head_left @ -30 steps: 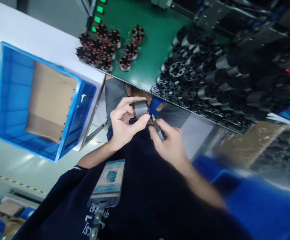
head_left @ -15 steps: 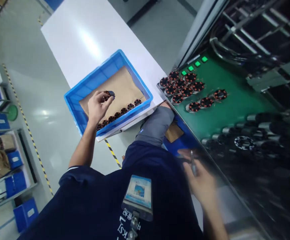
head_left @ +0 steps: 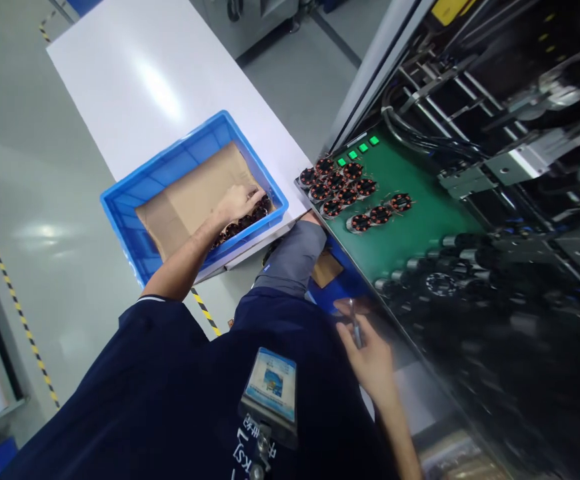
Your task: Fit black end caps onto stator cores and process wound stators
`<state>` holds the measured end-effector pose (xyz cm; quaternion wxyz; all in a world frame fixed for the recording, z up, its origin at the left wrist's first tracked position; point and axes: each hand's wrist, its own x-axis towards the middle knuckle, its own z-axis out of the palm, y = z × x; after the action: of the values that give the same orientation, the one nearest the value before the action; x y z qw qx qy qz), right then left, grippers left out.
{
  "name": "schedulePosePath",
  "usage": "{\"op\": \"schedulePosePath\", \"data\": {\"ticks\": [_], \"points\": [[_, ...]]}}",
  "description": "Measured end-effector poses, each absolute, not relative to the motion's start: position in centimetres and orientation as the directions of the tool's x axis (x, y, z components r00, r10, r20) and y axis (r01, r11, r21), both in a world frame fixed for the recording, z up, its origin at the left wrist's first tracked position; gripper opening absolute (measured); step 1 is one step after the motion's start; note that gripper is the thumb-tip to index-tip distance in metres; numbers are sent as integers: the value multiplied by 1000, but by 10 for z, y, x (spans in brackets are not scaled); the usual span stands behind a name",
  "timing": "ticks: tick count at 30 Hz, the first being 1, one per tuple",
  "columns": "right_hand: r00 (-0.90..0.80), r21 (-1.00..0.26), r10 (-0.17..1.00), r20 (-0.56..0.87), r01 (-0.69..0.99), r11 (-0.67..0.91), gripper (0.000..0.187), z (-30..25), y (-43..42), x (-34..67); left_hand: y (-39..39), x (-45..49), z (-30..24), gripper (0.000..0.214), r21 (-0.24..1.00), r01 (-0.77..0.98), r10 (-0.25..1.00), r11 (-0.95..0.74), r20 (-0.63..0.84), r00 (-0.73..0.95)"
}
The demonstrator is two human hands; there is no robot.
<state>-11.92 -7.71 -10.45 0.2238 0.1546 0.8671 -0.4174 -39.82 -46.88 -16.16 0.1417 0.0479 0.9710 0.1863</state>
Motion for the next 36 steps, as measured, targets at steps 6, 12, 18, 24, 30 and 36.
{"op": "schedulePosePath", "data": {"ticks": [6,12,18,24,30,36], "points": [[-832,-666,118,-542,511,543,68,-111,-73,-100,-458,-386,-134,46,341,4,82,940,-215,-973],[-855,-708,119,-505,490,509,57,-106,-71,-99,-356,-370,-116,39,438,386,342,812,178,-923],[-896,-773,102,-432,426,471,44,-95,-70,-94,-242,-377,-145,32,284,643,664,711,32,-747],[-910,-871,208,-359,407,277,38,-80,-65,-72,-240,-363,-125,17,458,603,632,653,109,-768],[-839,-965,520,-157,243,101,48,-48,-67,-82,-240,-274,-27,35,732,623,611,275,367,-701],[-846,-964,493,203,-85,252,29,1,-66,-113,-234,-242,13,24,695,711,626,109,507,-592]]}}
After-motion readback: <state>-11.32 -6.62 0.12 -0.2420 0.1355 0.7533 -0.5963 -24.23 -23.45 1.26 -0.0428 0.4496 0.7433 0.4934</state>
